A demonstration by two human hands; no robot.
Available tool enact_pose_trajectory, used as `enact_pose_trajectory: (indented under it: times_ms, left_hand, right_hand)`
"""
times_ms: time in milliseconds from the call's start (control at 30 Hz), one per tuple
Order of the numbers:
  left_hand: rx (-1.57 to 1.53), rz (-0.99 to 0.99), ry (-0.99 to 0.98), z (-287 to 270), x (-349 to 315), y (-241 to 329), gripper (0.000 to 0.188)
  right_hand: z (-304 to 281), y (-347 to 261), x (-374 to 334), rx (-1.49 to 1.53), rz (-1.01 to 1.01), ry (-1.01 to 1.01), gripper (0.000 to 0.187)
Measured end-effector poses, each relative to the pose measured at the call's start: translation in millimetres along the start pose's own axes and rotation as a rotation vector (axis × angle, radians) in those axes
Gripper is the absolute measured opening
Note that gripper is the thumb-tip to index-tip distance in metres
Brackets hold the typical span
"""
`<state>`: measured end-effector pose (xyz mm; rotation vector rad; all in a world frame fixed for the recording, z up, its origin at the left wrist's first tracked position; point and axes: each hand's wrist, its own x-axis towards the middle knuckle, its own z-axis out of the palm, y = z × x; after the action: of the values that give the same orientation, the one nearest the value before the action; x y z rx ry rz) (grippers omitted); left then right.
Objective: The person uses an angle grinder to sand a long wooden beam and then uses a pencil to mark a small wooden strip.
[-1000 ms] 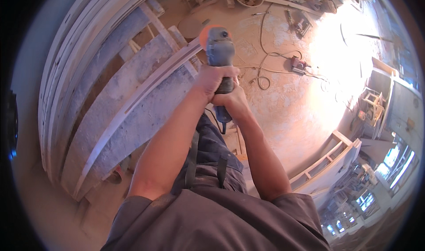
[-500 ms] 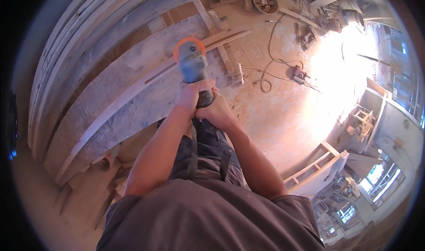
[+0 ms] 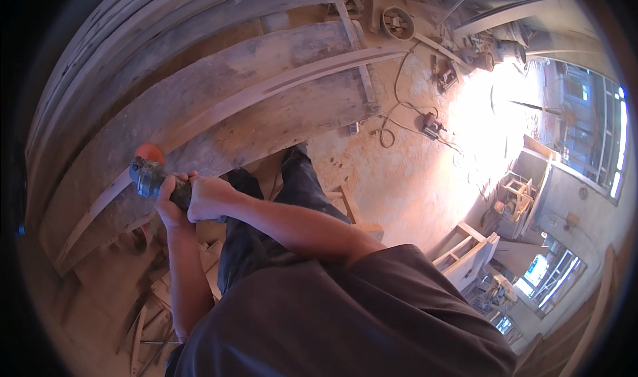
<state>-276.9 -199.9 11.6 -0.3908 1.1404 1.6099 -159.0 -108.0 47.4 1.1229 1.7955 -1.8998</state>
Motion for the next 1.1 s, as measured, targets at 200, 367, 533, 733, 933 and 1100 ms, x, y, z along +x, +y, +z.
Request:
enact_pose_trajectory:
  times_ms: [200,367,533,733,933,1100]
  left_hand:
    - [0.008,-0.072,-0.012,47,-7,-54,0.014]
    - [0.128,-0.169,-0.089,128,13,-144,0.016]
    - [0.362,-0.285,-0.129,248,14,-235,0.020]
    - [0.736,-0.223,-0.311,377,29,-324,0.020]
    - [0.585,-0.225,-0.277,355,32,-306,0.017]
    - [0.407,-0.253,-0.170,268,18,-222,0.016]
  right_hand:
    - [-45,37,-34,-0.087,0.042,0.061,0.060]
    - [-127,101,-84,0.122,0.108,0.208,0.069]
    - [-209,197,-132,0.482,0.018,0.398,0.058]
    - [-306,231,-199,0.697,0.079,0.631,0.030]
    - [-293,212,-186,0.606,0.165,0.612,0.036]
    - [-215,164,-140,0.480,0.121,0.451,0.040]
